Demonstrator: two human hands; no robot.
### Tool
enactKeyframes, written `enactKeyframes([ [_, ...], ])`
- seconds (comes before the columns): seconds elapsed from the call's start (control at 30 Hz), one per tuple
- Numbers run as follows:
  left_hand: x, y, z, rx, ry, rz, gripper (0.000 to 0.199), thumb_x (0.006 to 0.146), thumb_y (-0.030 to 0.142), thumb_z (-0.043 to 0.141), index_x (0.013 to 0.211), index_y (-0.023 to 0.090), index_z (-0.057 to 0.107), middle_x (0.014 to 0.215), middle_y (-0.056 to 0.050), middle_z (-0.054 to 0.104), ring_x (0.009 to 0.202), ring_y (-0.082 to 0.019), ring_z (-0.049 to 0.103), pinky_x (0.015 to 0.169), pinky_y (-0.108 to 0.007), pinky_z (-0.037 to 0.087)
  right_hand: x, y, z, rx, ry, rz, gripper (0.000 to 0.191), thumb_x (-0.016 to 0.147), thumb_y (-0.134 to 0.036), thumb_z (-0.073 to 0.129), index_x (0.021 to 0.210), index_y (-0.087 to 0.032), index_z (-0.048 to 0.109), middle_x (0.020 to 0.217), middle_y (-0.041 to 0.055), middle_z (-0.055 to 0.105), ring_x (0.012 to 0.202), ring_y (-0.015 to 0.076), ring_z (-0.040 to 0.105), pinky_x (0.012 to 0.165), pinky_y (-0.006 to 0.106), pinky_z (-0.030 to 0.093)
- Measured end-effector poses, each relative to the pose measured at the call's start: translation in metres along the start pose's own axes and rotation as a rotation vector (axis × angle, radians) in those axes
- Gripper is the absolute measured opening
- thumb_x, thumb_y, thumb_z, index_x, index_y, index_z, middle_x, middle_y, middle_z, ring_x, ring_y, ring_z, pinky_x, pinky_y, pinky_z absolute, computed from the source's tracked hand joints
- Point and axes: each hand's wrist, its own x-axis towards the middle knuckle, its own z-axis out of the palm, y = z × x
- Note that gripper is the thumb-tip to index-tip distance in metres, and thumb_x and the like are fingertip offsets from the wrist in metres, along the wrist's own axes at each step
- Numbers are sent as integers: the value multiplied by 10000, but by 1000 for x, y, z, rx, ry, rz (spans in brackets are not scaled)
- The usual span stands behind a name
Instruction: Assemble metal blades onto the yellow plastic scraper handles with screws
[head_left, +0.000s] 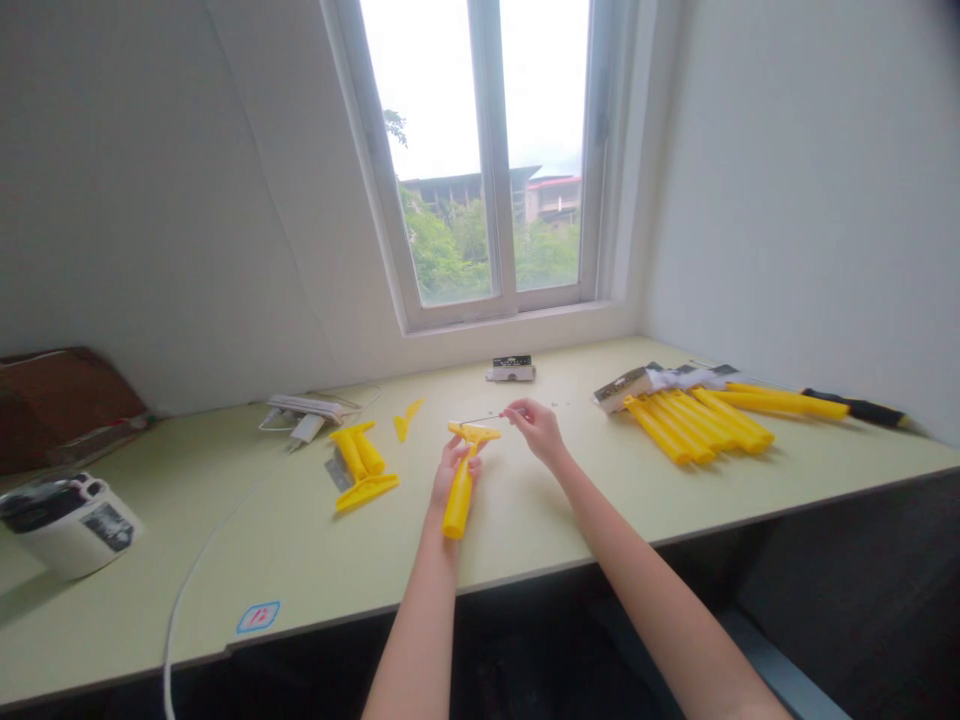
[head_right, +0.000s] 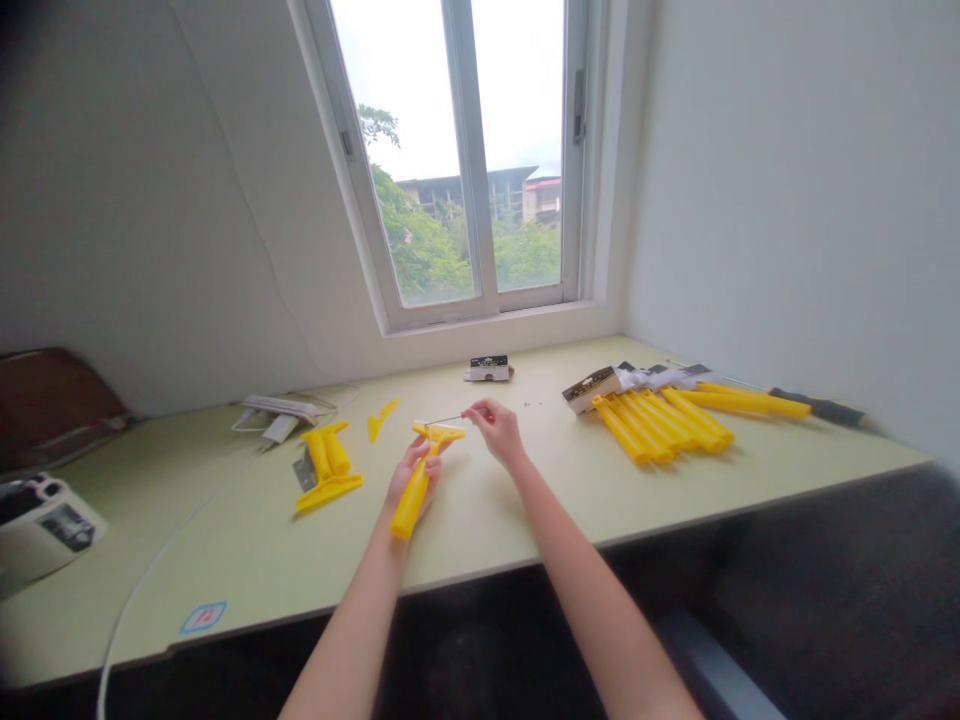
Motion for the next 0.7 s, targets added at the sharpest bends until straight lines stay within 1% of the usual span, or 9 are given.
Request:
enactKeyframes([
  [0.2,-4,1,3,-14,-6,-15,350,764,122,475,1106,194,453,1088,-116,543,441,6,419,395,-118,400,0,1,0,9,2,9,226,744,-385,548,738,-167,605,703,57,668,596,149,588,563,248,439],
  [0.37,-4,1,2,-74,-12,-19,339,778,95,433,1101,198,432,1098,-130,531,449,11,414,400,-100,388,0,2,-1,10,3,11,259,740,-416,541,741,-165,606,715,65,671,594,154,591,561,257,447],
  [0.7,-6,2,5,-115,-27,-26,313,794,89,408,1090,188,428,1070,-122,526,453,9,414,401,-95,398,0,1,0,24,1,16,252,735,-409,549,732,-163,600,695,57,663,598,150,586,565,252,444],
])
